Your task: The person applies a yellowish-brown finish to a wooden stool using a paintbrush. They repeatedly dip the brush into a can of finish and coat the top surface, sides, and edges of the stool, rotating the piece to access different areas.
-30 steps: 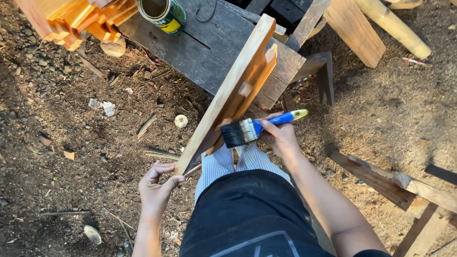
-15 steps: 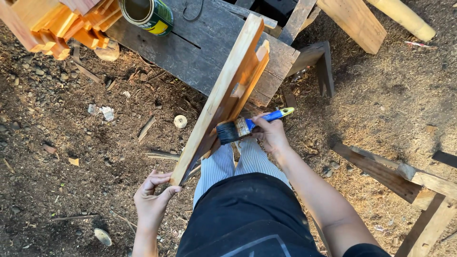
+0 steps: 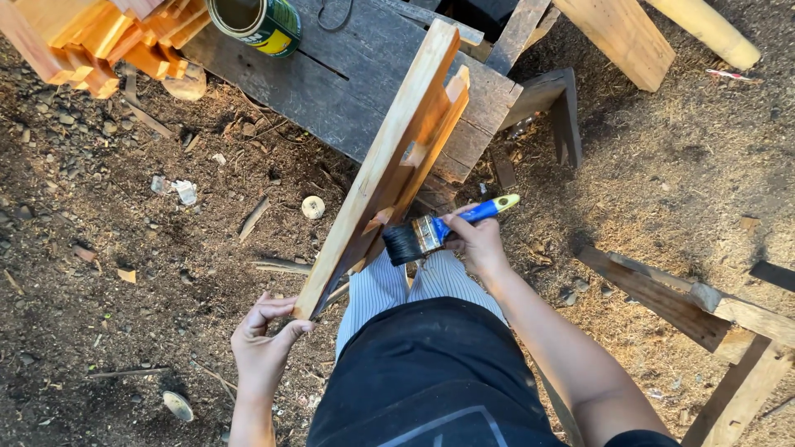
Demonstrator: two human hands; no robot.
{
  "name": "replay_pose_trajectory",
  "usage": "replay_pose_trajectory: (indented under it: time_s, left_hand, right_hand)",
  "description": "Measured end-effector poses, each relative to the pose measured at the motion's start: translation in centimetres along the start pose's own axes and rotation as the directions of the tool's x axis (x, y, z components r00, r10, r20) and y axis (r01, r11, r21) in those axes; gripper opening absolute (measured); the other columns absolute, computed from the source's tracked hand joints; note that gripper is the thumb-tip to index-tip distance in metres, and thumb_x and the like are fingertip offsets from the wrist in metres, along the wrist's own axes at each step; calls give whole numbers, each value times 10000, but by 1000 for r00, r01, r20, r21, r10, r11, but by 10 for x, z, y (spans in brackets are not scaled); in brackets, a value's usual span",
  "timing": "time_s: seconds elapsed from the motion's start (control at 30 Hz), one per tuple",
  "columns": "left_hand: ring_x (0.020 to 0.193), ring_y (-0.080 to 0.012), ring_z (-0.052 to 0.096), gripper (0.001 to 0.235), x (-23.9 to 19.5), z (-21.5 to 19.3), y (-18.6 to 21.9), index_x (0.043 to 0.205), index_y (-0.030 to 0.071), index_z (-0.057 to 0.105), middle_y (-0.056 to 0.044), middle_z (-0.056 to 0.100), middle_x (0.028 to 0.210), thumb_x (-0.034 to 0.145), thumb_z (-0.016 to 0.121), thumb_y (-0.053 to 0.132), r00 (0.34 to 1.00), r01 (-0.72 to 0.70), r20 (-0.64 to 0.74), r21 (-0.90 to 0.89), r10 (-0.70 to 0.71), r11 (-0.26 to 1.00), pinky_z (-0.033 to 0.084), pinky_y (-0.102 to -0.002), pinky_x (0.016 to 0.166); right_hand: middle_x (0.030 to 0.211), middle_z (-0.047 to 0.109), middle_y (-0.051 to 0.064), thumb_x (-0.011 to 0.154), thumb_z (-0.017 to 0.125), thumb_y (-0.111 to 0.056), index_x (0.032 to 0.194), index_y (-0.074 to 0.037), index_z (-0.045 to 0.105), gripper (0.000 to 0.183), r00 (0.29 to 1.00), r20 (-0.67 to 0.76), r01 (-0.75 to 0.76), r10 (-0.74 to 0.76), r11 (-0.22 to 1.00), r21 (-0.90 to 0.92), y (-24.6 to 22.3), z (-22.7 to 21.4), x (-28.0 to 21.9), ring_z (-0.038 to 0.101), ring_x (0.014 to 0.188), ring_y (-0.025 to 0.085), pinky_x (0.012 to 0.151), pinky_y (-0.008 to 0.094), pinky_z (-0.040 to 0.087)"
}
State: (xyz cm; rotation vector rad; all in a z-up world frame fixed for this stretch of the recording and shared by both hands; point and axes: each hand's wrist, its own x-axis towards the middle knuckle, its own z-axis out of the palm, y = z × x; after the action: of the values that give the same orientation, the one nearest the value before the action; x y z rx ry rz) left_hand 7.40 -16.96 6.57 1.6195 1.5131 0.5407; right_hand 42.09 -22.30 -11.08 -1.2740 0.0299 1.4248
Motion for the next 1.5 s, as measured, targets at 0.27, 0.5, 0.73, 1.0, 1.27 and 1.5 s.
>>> replay_pose_trajectory:
  time_s: [0.27,0.5,0.73,1.0,1.27,1.5]
  left_hand:
    - [1019,-155,712,345,10,-3,8,942,93,703,-64,770,1025,667,905,141,999,52,-7,-52,-52,997,360,-469,1244]
    - [938,-156,720,345,16,-10,6,942,89,714,-61,774,922,675,925,148,997,-7,76,145,-4,989,318,-474,1287]
    - [911,-146,725,421,32,-11,26,1000,95,717,-25,741,972,666,916,258,967,-111,242,137,76,984,415,-484,1105]
    - [920,-178,682,409,39,-16,35,966,54,700,-48,691,942,710,896,307,939,-248,294,212,180,945,555,-346,822]
    - [888,-178,668,371,42,-10,32,951,44,681,-49,684,907,726,917,219,884,-394,337,167,323,904,551,-324,806]
    - [944,-135,683,321,54,-16,17,981,38,652,-43,702,975,781,882,140,904,-293,334,26,268,956,572,-290,853]
  right_hand:
    - [1119,677,146,935,672,-25,991,-38,554,131,983,54,176,-177,984,31,4,22,-41,705,976,216,800,364,657]
    - [1244,606,163,968,657,-50,1038,-34,525,151,980,18,195,-200,967,166,50,23,-76,655,1087,245,845,400,651]
    - [1310,578,168,979,645,-47,1061,-34,509,159,958,-74,286,-277,940,185,83,50,-85,649,1138,242,917,384,624]
    - [1270,632,172,951,664,5,1071,-72,534,193,959,-185,283,-217,794,538,125,85,-89,678,1096,233,926,377,612]
    - [1282,656,187,960,687,15,1070,-80,540,206,925,-181,369,-333,682,632,113,125,-123,683,1107,251,960,394,587]
    - [1155,725,106,915,738,-87,990,-114,647,121,958,-158,279,-238,659,698,110,98,-126,706,1058,235,925,425,610]
